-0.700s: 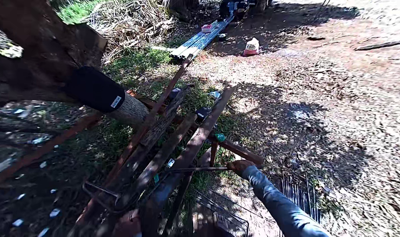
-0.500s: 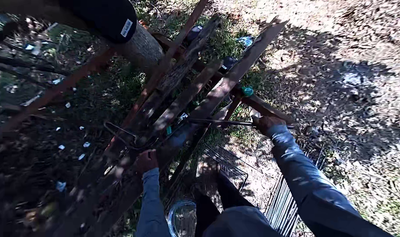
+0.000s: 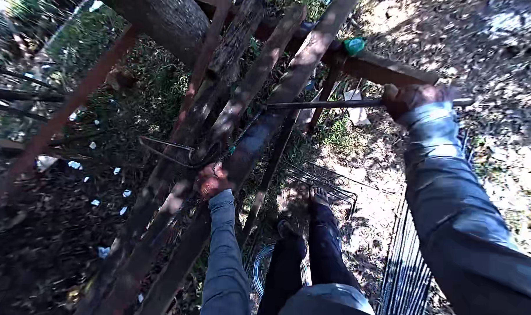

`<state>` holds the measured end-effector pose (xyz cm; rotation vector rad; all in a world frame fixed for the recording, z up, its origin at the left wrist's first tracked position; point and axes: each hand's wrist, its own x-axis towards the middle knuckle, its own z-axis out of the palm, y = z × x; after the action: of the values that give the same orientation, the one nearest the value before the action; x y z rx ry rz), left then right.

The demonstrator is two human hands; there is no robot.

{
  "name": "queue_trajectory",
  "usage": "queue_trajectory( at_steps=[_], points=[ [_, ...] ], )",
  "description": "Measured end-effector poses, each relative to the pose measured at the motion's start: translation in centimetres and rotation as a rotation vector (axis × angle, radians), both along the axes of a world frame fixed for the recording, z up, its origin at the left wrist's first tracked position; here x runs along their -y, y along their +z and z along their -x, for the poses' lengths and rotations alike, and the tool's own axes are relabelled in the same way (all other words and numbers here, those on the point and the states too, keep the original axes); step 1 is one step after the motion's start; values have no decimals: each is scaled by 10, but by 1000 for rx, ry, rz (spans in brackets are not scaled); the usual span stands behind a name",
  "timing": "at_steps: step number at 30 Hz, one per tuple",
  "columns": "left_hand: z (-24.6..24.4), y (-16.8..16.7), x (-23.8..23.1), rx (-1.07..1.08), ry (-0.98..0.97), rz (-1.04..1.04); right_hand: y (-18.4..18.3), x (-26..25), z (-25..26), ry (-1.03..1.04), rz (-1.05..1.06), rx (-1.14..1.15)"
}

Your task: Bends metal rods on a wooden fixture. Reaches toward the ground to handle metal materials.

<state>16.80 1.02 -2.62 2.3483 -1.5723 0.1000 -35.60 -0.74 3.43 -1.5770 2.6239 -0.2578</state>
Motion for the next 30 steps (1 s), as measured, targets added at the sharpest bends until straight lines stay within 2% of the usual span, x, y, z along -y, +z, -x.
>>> queue_trajectory(
  at_steps=[6, 10, 13, 18, 23, 26, 30],
  points=[
    [1, 0, -5, -3, -36, -21, -3, -83, -75, -203, -59, 78],
    [0, -4, -7, 15, -47, 9, -16, -144, -144, -243, -37, 103],
    [0, -4, -6, 2, -66, 45, -20, -159, -169, -301, -42, 141],
    [0, -5, -6, 16, -73, 60, -3, -155, -145, -197, -116, 147],
    [1, -8, -2, 33, -130, 238, 4, -147, -129, -155, -187, 197],
    [4, 2, -4, -11, -105, 47, -4, -151, -109, -151, -259, 275],
    [-1, -3, 0, -4, -123, 12, -15, -183, -75, -199, -279, 339]
  ],
)
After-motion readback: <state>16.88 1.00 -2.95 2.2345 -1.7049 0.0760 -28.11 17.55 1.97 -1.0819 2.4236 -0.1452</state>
